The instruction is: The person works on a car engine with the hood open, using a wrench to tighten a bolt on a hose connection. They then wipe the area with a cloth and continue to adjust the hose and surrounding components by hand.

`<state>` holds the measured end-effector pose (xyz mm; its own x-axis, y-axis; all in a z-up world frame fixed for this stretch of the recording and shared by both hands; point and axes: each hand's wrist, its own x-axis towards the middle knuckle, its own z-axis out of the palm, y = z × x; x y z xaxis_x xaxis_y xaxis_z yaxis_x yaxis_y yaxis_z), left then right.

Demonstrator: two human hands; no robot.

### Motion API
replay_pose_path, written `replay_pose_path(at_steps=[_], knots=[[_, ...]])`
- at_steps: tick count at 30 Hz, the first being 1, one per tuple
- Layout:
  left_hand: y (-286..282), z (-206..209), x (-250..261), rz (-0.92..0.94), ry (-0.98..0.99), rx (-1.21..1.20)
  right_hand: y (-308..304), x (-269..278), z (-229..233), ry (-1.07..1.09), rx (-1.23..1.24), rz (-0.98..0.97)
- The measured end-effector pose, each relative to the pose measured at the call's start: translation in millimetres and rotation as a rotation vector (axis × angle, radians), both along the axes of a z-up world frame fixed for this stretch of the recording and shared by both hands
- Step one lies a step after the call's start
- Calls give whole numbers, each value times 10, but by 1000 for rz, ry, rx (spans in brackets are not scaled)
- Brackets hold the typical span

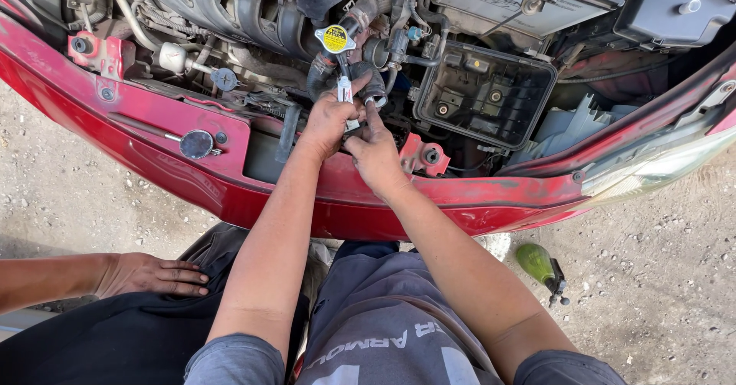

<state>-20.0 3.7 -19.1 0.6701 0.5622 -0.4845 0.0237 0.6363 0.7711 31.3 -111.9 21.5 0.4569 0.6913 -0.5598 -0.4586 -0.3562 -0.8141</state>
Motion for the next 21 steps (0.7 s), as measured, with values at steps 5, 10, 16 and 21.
replay_pose_path(at_steps=[5,10,16,21], knots=[[-27,479,106,1,67,84,-30,96,435,-246,-291,336],[-38,548,90,32,-16,12,20,208,885,-373,-503,452],[-32,339,93,52,5,44,149,273,1272,-444,-643,698],[-132,1293,251,113,162,211,168,282,1430,-522,-671,754]])
